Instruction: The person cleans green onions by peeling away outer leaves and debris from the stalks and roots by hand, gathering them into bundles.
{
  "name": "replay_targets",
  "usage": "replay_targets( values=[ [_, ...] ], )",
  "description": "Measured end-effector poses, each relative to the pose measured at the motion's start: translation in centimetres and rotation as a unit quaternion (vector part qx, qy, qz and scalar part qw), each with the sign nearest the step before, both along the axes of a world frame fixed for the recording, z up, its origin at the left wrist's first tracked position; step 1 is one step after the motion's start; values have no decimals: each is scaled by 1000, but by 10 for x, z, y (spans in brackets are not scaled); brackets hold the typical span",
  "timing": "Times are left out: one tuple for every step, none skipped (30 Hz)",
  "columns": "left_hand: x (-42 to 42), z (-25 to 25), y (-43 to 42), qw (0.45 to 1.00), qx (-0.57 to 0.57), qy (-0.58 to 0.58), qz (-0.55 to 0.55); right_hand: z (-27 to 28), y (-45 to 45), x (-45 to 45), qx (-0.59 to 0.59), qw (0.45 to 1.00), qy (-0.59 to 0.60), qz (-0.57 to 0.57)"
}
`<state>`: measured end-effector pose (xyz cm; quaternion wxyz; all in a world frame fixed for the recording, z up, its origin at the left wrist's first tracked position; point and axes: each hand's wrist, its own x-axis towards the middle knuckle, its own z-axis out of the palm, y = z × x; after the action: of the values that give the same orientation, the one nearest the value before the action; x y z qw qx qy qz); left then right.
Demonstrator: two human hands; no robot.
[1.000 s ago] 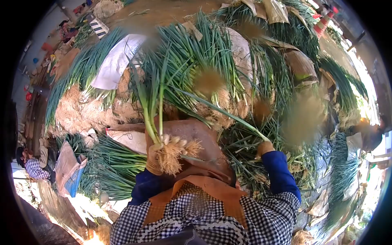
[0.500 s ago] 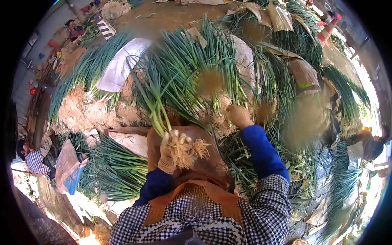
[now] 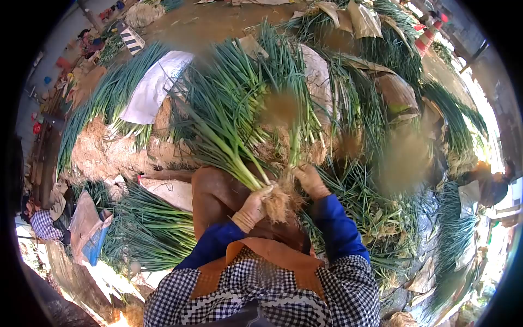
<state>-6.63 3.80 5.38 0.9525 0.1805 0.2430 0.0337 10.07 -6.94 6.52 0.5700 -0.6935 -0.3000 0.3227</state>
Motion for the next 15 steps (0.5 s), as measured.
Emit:
replay_targets(
  values=[
    [6,6,-8,999,5,-5,-36,-8,2,-12,-71,993,-95,-10],
    [13,-13,-18,997,70,32,-5,-3,6,-25,-109,974,-198,-14],
    [14,-24,-24,996,78,36,10,3,7,-35,-146,943,-299,-18],
    [12,-35,-26,994,94,43,17,-2,7,-38,-160,916,-367,-34],
    [12,-36,-26,992,110,50,24,5,7,-43,-160,915,-368,-33],
    [13,-37,-27,992,109,50,24,14,8,-48,-179,915,-355,-67],
    [13,-38,-29,995,89,35,39,19,6,-53,-199,913,-341,-100],
    [13,-38,-29,996,69,19,53,0,-1,-48,-209,915,-329,-107],
    [14,-30,-29,996,68,19,53,-11,-10,-40,-210,914,-329,-107],
    [14,-13,-30,996,21,7,83,-20,-22,-33,-183,938,-230,-184],
    [13,-1,-27,993,-24,-4,112,-32,-36,-23,-151,946,-125,-259],
    [10,2,-17,994,-72,-20,83,-56,-64,0,-54,940,-42,-335],
    [8,-7,-9,995,-45,-43,77,-40,-92,11,22,895,106,-433],
    [3,-5,-3,996,-40,-37,72,-37,-130,27,-44,901,-17,-432],
    [0,-3,1,997,-36,-31,66,-46,-176,48,-145,887,-47,-436]
  ],
)
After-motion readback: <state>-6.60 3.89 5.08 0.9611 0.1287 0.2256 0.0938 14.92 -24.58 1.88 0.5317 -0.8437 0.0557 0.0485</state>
